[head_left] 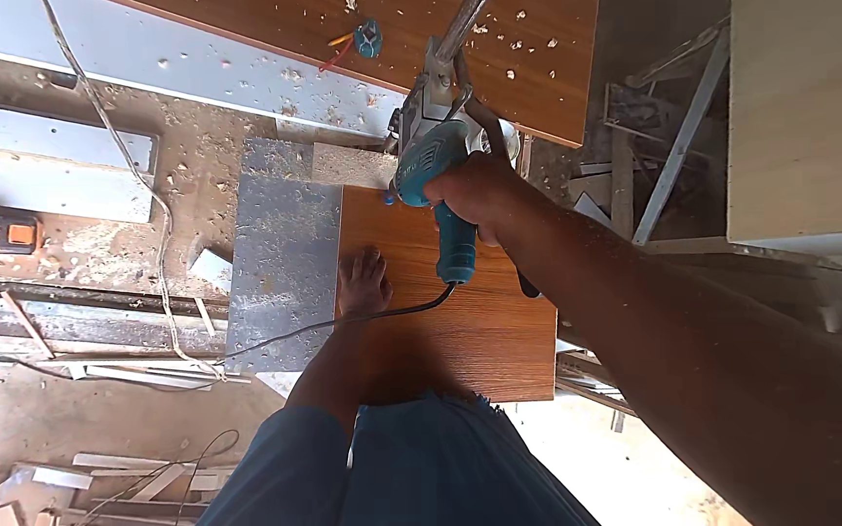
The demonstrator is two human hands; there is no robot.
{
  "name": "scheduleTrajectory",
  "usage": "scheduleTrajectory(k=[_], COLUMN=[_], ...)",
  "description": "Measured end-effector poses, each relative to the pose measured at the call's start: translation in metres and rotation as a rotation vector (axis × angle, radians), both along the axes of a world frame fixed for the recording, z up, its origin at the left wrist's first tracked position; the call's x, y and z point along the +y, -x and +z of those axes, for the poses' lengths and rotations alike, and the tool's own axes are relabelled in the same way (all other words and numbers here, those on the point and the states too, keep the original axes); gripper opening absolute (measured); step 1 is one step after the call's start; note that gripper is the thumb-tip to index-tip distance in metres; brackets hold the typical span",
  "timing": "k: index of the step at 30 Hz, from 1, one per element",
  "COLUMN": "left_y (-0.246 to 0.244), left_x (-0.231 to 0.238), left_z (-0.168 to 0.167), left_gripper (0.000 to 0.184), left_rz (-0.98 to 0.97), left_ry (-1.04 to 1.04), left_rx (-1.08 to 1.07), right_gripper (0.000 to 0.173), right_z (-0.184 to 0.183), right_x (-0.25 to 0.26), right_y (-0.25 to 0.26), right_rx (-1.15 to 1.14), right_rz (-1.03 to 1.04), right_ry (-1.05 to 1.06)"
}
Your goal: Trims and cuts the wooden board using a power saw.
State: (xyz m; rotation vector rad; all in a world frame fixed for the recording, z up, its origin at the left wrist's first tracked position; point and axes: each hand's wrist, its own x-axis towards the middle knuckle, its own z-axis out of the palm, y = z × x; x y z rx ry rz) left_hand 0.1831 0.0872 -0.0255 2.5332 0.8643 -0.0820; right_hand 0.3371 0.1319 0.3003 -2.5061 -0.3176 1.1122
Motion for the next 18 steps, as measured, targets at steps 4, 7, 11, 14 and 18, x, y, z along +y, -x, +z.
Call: scheduleTrajectory(k=[4,7,11,14,18], left_y=[0.002,0.002,0.0,-0.001,0.001], left_x=[-0.001,0.0,0.002,-0.002,0.0], left_z=[-0.005,-0.003,0.003,-0.004,0.001], left_gripper=[0.052,0.051,0.052,0.05,0.052], left_rz=[0.01,0.007,-0.009,0.009,-0.016], left_ry=[-0.061,-0.073,-0.035,-0.058,-0.064], left_rx=[-0.066,-0.071,-0.026,-0.058,-0.029], right_gripper=[0.04,0.041,0.045,0.046,0.049], right_z=[-0.005,-0.001,0.033,0.048,0.015], right_x=[-0.001,-0.002,-0.018,-0.05,-0.084], right_y=[-0.002,-0.002,-0.005,-0.011,-0.016], right_rx=[0.02,0.02,-0.219,-0.439,-0.188], right_rz=[-0.024,-0.005,0.336,0.419,0.157], right_ry=[-0.016,-0.005,0.09,0.123,0.111])
